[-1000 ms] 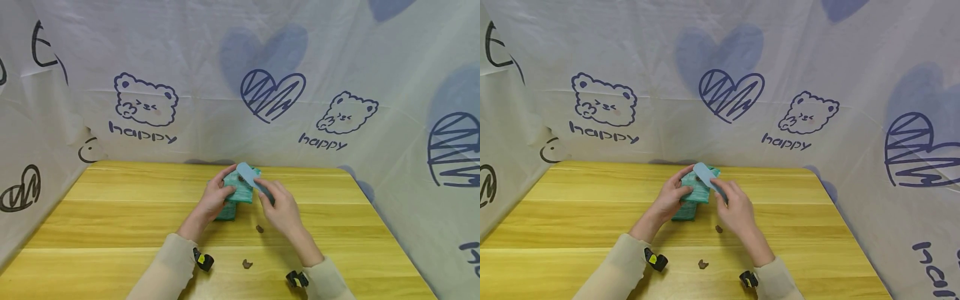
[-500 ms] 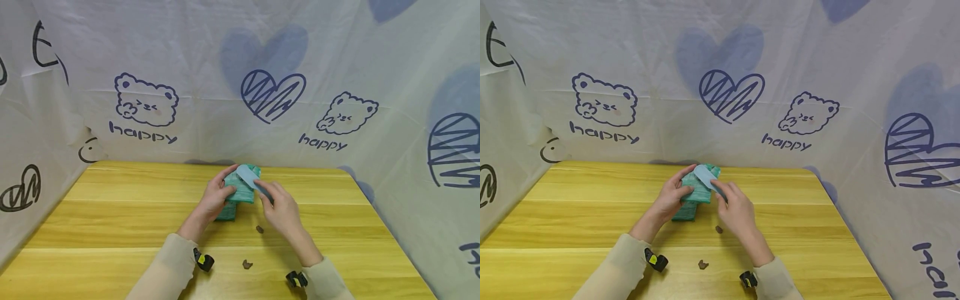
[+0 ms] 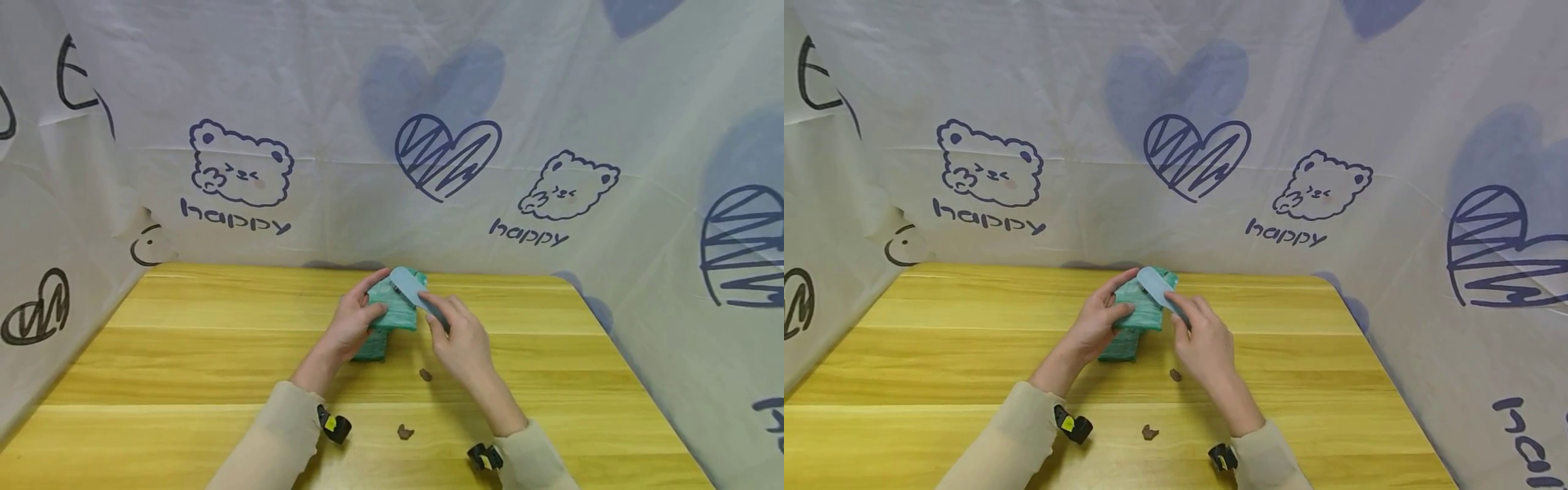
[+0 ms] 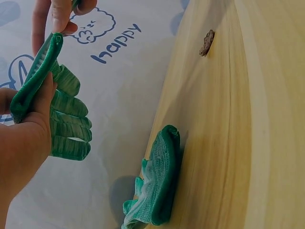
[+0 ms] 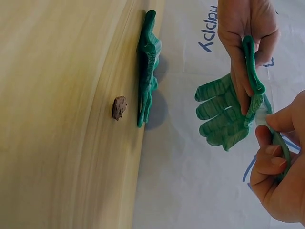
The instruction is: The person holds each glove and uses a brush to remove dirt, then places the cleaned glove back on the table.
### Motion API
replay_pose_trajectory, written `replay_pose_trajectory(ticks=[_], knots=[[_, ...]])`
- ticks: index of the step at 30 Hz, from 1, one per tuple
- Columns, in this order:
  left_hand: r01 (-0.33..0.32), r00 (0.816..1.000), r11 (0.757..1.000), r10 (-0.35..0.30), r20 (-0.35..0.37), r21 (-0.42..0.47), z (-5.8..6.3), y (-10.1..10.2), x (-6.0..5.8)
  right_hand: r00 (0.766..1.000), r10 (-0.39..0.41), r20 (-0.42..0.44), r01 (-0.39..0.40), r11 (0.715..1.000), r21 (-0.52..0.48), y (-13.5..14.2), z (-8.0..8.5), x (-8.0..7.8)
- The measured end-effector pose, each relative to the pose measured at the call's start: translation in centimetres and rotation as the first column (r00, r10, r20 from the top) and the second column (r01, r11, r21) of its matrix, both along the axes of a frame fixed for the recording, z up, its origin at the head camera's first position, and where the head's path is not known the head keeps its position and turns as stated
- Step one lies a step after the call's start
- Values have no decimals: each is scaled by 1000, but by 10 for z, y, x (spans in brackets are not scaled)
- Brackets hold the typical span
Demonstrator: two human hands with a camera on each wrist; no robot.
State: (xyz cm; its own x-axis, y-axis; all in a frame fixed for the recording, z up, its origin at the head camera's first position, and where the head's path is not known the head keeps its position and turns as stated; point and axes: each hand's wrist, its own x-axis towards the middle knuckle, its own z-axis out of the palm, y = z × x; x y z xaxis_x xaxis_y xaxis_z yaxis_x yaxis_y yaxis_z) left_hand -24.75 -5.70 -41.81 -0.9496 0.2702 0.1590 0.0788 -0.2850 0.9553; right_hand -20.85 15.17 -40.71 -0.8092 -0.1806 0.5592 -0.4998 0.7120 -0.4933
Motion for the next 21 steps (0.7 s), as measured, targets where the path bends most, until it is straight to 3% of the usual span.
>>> replay_pose_trajectory(ticks=[5,21], knots=[[9,1000,1000,-9,12,30,1,1,0,1000,-11,15,11,1000,-8,-1,0,1],[9,1000,1000,-9,0,6,-1,-1,-1,1000,-25,-6,25,998,-64,-3,-2,1]])
